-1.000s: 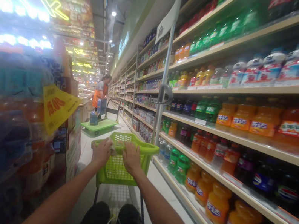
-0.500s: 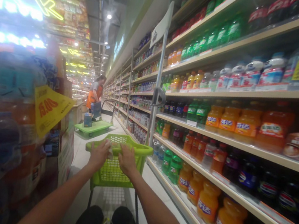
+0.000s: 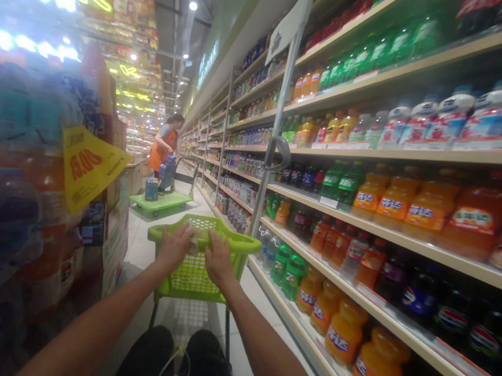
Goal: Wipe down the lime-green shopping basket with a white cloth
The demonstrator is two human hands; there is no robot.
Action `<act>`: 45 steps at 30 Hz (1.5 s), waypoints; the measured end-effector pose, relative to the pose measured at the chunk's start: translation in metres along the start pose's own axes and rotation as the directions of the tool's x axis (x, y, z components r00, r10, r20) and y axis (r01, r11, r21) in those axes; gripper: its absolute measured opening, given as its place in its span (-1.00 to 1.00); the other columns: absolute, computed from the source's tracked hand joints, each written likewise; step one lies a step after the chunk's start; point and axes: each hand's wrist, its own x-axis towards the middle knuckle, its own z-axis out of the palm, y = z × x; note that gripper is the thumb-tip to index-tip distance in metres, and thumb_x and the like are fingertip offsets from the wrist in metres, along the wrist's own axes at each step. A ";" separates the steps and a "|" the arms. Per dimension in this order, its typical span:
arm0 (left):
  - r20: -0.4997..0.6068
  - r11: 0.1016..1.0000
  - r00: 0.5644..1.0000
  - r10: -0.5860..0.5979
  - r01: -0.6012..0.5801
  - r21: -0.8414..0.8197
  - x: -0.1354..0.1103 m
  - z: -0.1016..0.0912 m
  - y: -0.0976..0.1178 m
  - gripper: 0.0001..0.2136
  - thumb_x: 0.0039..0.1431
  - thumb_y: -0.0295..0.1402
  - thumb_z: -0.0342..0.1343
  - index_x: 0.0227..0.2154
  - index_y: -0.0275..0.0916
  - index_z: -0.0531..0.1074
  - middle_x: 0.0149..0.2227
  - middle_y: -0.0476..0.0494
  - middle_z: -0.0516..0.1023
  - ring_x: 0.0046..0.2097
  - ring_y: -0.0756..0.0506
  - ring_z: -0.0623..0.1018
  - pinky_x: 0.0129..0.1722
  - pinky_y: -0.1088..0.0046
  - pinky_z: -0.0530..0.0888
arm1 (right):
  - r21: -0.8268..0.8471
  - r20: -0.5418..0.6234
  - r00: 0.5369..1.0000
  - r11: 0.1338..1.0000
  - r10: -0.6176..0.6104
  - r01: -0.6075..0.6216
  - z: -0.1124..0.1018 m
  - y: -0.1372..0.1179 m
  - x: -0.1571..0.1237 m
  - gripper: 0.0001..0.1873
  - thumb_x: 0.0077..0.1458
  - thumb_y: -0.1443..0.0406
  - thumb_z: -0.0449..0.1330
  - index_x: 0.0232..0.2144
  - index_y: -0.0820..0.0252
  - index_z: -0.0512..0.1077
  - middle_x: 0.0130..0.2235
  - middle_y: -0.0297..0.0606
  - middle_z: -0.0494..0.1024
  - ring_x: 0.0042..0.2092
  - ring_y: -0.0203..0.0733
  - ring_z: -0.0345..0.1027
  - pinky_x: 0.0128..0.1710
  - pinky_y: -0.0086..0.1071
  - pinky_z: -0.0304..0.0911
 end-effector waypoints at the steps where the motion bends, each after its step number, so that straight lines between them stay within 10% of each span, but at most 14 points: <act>1: 0.009 1.000 1.000 0.025 -0.025 -0.011 0.002 0.005 0.011 -0.60 0.15 -0.47 -0.19 0.06 -0.13 0.20 0.21 -0.13 0.17 0.20 -0.12 0.20 0.19 -0.05 -0.11 | 0.004 -0.004 1.000 1.000 0.003 -0.003 -0.002 -0.001 0.000 -0.50 0.13 0.34 -0.09 0.14 0.26 0.14 0.11 -0.08 0.30 0.15 -0.09 0.13 0.18 -0.01 -0.13; 6: 0.116 1.000 0.993 0.001 0.002 -0.025 0.009 0.013 0.035 -0.46 0.13 -0.44 -0.18 0.21 -0.27 -0.05 0.25 -0.25 0.06 0.22 -0.14 0.16 0.21 0.04 -0.13 | -0.073 0.026 0.999 0.997 -0.026 0.028 -0.009 -0.012 0.004 -0.48 0.14 0.29 -0.07 0.16 0.18 0.10 0.22 -0.09 0.12 0.22 -0.05 -0.04 0.15 0.03 -0.13; 16: 0.273 0.986 0.962 -0.007 -0.040 0.164 -0.014 -0.008 -0.036 -0.26 -0.09 -0.26 0.14 0.18 -0.20 -0.01 0.26 -0.27 0.01 0.27 -0.27 -0.04 0.13 -0.20 -0.26 | -0.201 0.155 0.987 0.977 -0.041 0.072 0.027 -0.051 0.028 -0.65 0.11 0.30 0.06 -0.04 0.25 0.32 0.19 0.00 0.16 0.23 0.05 -0.10 0.13 0.05 -0.09; 22: 0.288 0.976 0.957 -0.041 -0.024 0.217 -0.016 -0.011 -0.038 -0.29 -0.05 -0.32 0.10 0.19 -0.21 -0.04 0.27 -0.25 -0.04 0.28 -0.25 -0.08 0.14 -0.18 -0.26 | -0.181 0.057 0.990 0.974 -0.127 0.135 0.019 -0.003 0.020 -0.65 0.12 0.46 -0.05 -0.05 0.28 0.34 0.16 -0.04 0.22 0.23 -0.10 -0.07 0.16 -0.10 -0.04; 30: 0.283 0.972 0.958 -0.046 -0.022 0.233 -0.020 -0.009 -0.038 -0.28 -0.04 -0.33 0.06 0.21 -0.22 -0.10 0.29 -0.25 -0.10 0.29 -0.26 -0.15 0.14 -0.20 -0.26 | -0.156 -0.151 0.985 0.982 0.080 -0.104 -0.034 0.085 -0.006 -0.63 0.07 0.44 -0.06 -0.08 0.25 0.35 0.12 -0.06 0.27 0.20 -0.10 0.01 0.15 -0.06 0.00; 40: 0.307 0.972 0.949 -0.076 0.002 0.237 -0.020 -0.012 -0.031 -0.26 -0.04 -0.31 0.04 0.22 -0.25 -0.13 0.29 -0.24 -0.13 0.29 -0.27 -0.19 0.13 -0.21 -0.26 | -0.070 -0.067 0.991 0.991 -0.115 0.110 0.011 0.018 0.000 -0.58 0.09 0.50 -0.11 -0.09 0.19 0.39 0.20 -0.21 0.17 0.26 -0.20 -0.14 0.21 -0.14 -0.08; 45: 0.301 0.970 0.950 -0.087 0.012 0.243 -0.022 -0.011 -0.035 -0.26 -0.04 -0.32 0.03 0.22 -0.23 -0.13 0.29 -0.22 -0.13 0.29 -0.28 -0.19 0.14 -0.19 -0.29 | -0.083 -0.049 0.993 0.991 -0.106 0.102 -0.008 0.037 0.000 -0.57 0.03 0.53 -0.11 -0.13 0.22 0.40 0.16 -0.16 0.23 0.23 -0.18 -0.05 0.19 -0.15 -0.04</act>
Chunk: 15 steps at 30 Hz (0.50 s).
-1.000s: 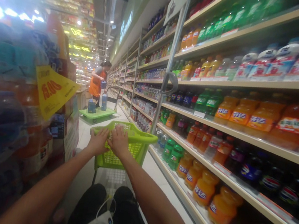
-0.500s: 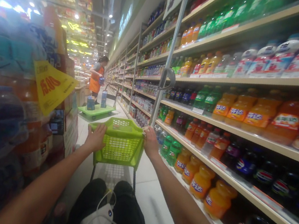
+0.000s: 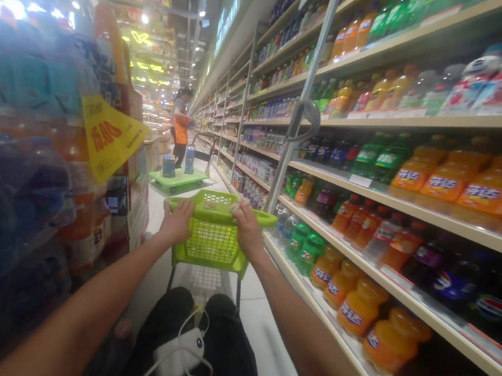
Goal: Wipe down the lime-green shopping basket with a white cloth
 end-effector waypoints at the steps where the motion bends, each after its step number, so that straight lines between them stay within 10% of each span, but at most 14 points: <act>1: -0.001 1.000 1.000 -0.004 0.004 0.001 0.000 0.001 0.000 -0.26 -0.04 -0.32 0.03 0.22 -0.24 -0.13 0.29 -0.22 -0.14 0.29 -0.28 -0.20 0.14 -0.18 -0.29 | -0.018 -0.011 0.999 0.999 0.038 -0.038 -0.006 0.009 -0.002 -0.57 0.01 0.53 -0.10 -0.14 0.22 0.40 0.15 -0.14 0.24 0.22 -0.16 -0.02 0.18 -0.13 -0.02; 6: -0.011 1.000 1.000 -0.018 0.018 -0.014 -0.001 0.001 0.006 -0.26 -0.05 -0.33 0.02 0.22 -0.27 -0.12 0.30 -0.22 -0.16 0.29 -0.26 -0.20 0.15 -0.17 -0.30 | -0.072 -0.073 0.983 0.982 0.168 -0.173 -0.019 0.031 -0.012 -0.66 -0.01 0.48 -0.02 -0.19 0.24 0.41 0.16 -0.07 0.22 0.21 -0.05 -0.03 0.15 -0.04 0.00; 15: -0.011 1.000 1.000 -0.017 0.017 -0.024 0.000 0.002 0.006 -0.26 -0.06 -0.33 0.02 0.22 -0.30 -0.11 0.30 -0.21 -0.16 0.29 -0.25 -0.18 0.15 -0.17 -0.29 | 0.040 -0.040 0.998 0.998 0.056 -0.054 -0.004 0.011 -0.004 -0.62 0.00 0.40 -0.01 -0.08 0.25 0.33 0.10 -0.07 0.29 0.17 -0.09 0.07 0.14 -0.07 0.01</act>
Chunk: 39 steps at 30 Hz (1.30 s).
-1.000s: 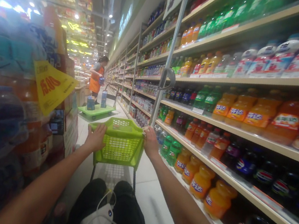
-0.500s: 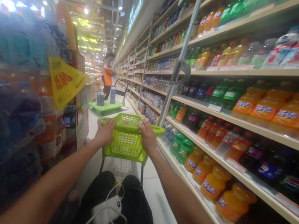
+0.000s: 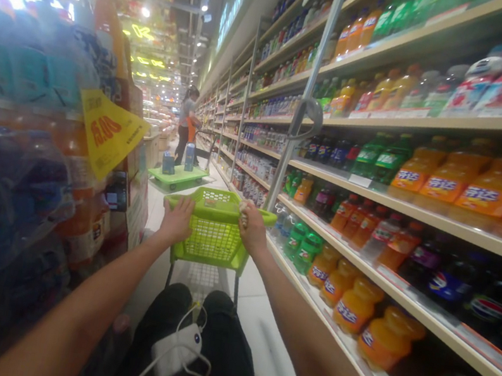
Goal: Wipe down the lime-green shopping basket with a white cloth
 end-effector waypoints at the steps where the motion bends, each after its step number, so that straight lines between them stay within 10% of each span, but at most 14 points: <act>1: -0.003 1.000 1.000 0.003 -0.003 0.000 0.000 0.000 0.000 -0.26 -0.06 -0.34 0.02 0.22 -0.29 -0.11 0.30 -0.21 -0.15 0.29 -0.26 -0.17 0.15 -0.18 -0.29 | -0.022 0.000 1.000 1.000 0.014 -0.014 -0.001 0.005 0.000 -0.55 0.00 0.44 -0.05 -0.01 0.27 0.28 0.11 -0.06 0.29 0.17 -0.10 0.06 0.14 -0.07 0.00; 11: 0.003 1.000 1.000 0.000 0.000 0.000 -0.004 -0.006 0.002 -0.29 -0.04 -0.36 0.00 0.21 -0.31 -0.08 0.29 -0.23 -0.13 0.29 -0.26 -0.13 0.15 -0.16 -0.27 | -0.164 -0.148 0.983 0.978 0.107 -0.131 -0.023 0.053 -0.015 -0.42 -0.10 0.52 -0.11 0.03 0.29 0.26 0.14 -0.06 0.24 0.20 -0.07 0.00 0.15 -0.01 -0.01; 20: -0.034 0.997 0.997 -0.076 0.077 0.030 -0.006 -0.003 0.003 -0.28 -0.03 -0.30 0.01 0.21 -0.34 -0.08 0.29 -0.26 -0.14 0.29 -0.26 -0.15 0.17 -0.11 -0.23 | 0.048 -0.088 0.977 0.979 -0.195 0.200 0.020 -0.014 -0.014 -0.30 -0.08 0.60 -0.15 0.13 0.17 0.17 0.20 -0.22 0.17 0.27 -0.19 -0.16 0.21 -0.08 -0.04; 29: -0.051 0.992 0.992 -0.115 0.118 0.054 -0.011 -0.001 -0.012 -0.28 -0.04 -0.38 -0.01 0.22 -0.37 -0.10 0.29 -0.24 -0.16 0.29 -0.23 -0.15 0.18 -0.11 -0.22 | -0.001 -0.126 0.989 0.997 -0.073 0.074 -0.004 0.022 -0.016 -0.36 -0.07 0.57 -0.10 0.10 0.24 0.20 0.17 -0.13 0.22 0.22 -0.16 -0.03 0.18 -0.04 -0.01; 39: -0.042 0.996 0.997 -0.068 0.070 0.055 -0.011 0.001 -0.005 -0.30 -0.04 -0.42 -0.06 0.21 -0.37 -0.09 0.29 -0.23 -0.15 0.29 -0.23 -0.17 0.19 -0.10 -0.24 | 0.143 -0.060 0.956 0.945 -0.287 0.293 0.033 -0.032 -0.002 -0.46 -0.07 0.60 -0.12 -0.10 0.18 0.38 0.14 -0.19 0.27 0.25 -0.21 -0.11 0.17 -0.06 0.00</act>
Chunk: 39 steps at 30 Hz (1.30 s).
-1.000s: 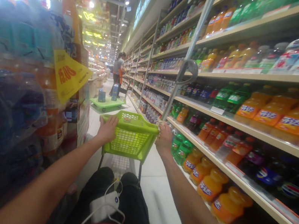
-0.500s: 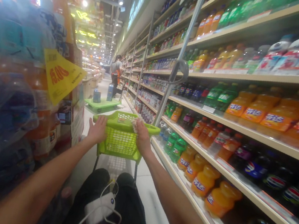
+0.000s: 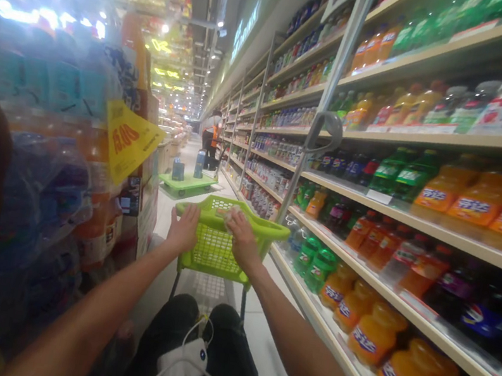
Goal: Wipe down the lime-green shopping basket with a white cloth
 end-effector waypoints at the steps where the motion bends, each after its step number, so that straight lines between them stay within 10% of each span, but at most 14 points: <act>1: 0.002 1.000 1.000 0.006 -0.006 -0.004 -0.001 -0.001 0.000 -0.30 -0.05 -0.42 -0.05 0.22 -0.36 -0.09 0.29 -0.22 -0.14 0.29 -0.22 -0.16 0.19 -0.09 -0.24 | -0.008 -0.001 1.000 1.000 0.011 -0.011 -0.004 0.004 0.000 -0.48 -0.07 0.59 -0.11 -0.11 0.18 0.38 0.14 -0.18 0.28 0.24 -0.21 -0.08 0.16 -0.06 0.01; 9: 0.019 0.990 0.992 -0.122 0.123 -0.065 0.000 -0.004 -0.016 -0.28 -0.04 -0.35 -0.02 0.21 -0.38 -0.11 0.29 -0.29 -0.13 0.29 -0.22 -0.11 0.19 -0.07 -0.18 | -0.209 -0.162 0.958 0.940 0.239 -0.270 -0.060 0.053 -0.029 -0.49 -0.11 0.54 -0.06 -0.08 0.20 0.34 0.12 -0.12 0.29 0.19 -0.10 0.06 0.12 -0.02 0.04; 19: -0.008 0.994 0.995 -0.103 0.103 -0.034 -0.003 -0.002 -0.019 -0.30 -0.05 -0.40 -0.05 0.21 -0.41 -0.10 0.28 -0.32 -0.12 0.29 -0.22 -0.10 0.18 -0.09 -0.15 | -0.153 -0.071 0.994 0.984 0.082 -0.093 0.002 0.011 -0.008 -0.37 -0.10 0.59 -0.13 0.04 0.20 0.27 0.18 -0.14 0.20 0.26 -0.15 -0.14 0.16 -0.04 -0.02; 31: -0.091 0.999 0.995 -0.051 0.051 -0.004 0.010 0.011 -0.018 -0.34 0.00 -0.41 -0.06 0.21 -0.33 -0.08 0.27 -0.28 -0.06 0.29 -0.20 -0.07 0.19 -0.08 -0.13 | -0.253 -0.208 0.938 0.911 0.279 -0.327 -0.052 0.093 -0.030 -0.44 -0.08 0.53 -0.06 0.01 0.20 0.29 0.15 -0.10 0.24 0.19 -0.07 0.04 0.11 0.00 0.04; 39: -0.267 0.997 0.961 -0.077 0.081 0.006 0.025 0.042 -0.008 -0.38 0.05 -0.42 -0.12 0.21 -0.34 -0.08 0.27 -0.28 -0.05 0.28 -0.19 -0.03 0.17 -0.08 -0.06 | -0.165 -0.241 0.954 0.961 0.179 -0.222 -0.003 0.060 -0.004 -0.36 -0.10 0.60 -0.14 0.05 0.22 0.27 0.17 -0.15 0.21 0.24 -0.17 -0.07 0.17 -0.07 0.01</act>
